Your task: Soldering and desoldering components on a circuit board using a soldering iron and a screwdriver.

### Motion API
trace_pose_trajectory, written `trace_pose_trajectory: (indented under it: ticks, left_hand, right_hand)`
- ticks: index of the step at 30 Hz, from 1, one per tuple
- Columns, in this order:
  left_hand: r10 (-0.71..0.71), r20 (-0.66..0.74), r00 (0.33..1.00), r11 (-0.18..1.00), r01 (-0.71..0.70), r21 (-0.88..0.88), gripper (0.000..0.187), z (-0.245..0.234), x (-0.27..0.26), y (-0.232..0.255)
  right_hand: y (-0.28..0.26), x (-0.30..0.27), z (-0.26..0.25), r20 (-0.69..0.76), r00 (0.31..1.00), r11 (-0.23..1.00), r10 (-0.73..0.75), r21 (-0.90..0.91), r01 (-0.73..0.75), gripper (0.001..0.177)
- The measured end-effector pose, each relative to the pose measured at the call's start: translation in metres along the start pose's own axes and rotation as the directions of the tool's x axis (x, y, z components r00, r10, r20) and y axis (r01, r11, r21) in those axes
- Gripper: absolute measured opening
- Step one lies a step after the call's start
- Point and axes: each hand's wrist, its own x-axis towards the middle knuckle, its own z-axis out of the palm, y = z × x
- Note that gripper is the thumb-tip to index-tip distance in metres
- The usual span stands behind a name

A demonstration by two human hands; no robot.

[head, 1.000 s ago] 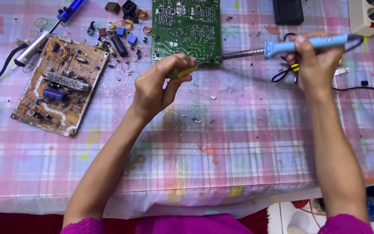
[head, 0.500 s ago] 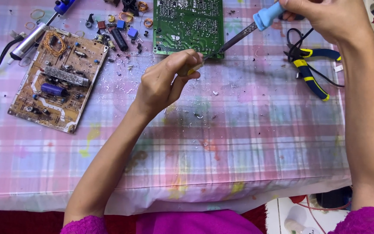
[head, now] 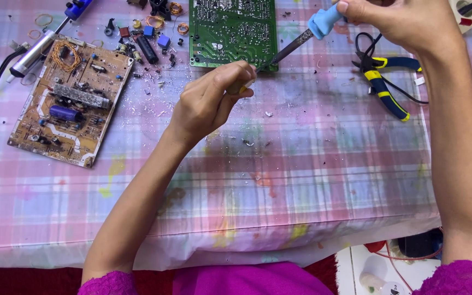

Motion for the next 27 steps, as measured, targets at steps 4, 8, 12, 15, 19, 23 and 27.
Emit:
trace_pose_trajectory:
  ticks: [4, 8, 12, 15, 19, 23, 27]
  left_hand:
    - [-0.007, -0.017, 1.0, 1.0, 0.008, 0.015, 0.021, 0.001, -0.001, -0.001]
    - [-0.018, -0.012, 1.0, 1.0, 0.019, 0.023, 0.02, 0.0, -0.002, -0.001]
    - [-0.017, -0.013, 1.0, 0.999, 0.018, 0.033, 0.017, 0.001, -0.002, -0.002]
    - [-0.011, -0.015, 1.0, 1.0, 0.011, 0.021, 0.016, 0.001, -0.001, -0.002]
    - [-0.038, -0.002, 0.999, 0.999, 0.038, -0.037, 0.016, 0.0, 0.0, 0.001]
    - [-0.028, -0.008, 1.0, 0.999, 0.027, -0.035, 0.017, 0.001, 0.0, 0.0]
    - [-0.023, -0.007, 1.0, 0.999, 0.023, -0.027, 0.017, 0.002, 0.0, 0.0]
  right_hand:
    - [0.005, 0.012, 0.009, -0.099, 0.991, 0.989, 0.091, -0.109, -0.102, 0.026]
    - [-0.012, 0.015, 0.009, -0.07, 0.991, 0.971, 0.114, -0.202, -0.126, 0.03]
    - [-0.021, 0.011, 0.003, 0.062, 0.998, 0.997, 0.025, -0.071, -0.021, 0.026]
    - [-0.018, 0.01, 0.002, 0.127, 0.989, 0.997, -0.072, 0.003, 0.072, 0.019]
    - [-0.007, 0.012, 0.009, -0.064, 0.997, 0.996, 0.047, -0.071, -0.052, 0.025]
    - [-0.004, 0.02, 0.01, -0.063, 0.979, 0.98, 0.194, -0.032, -0.196, 0.024]
    - [-0.019, 0.016, 0.009, -0.016, 0.983, 0.983, 0.183, 0.001, -0.183, 0.006]
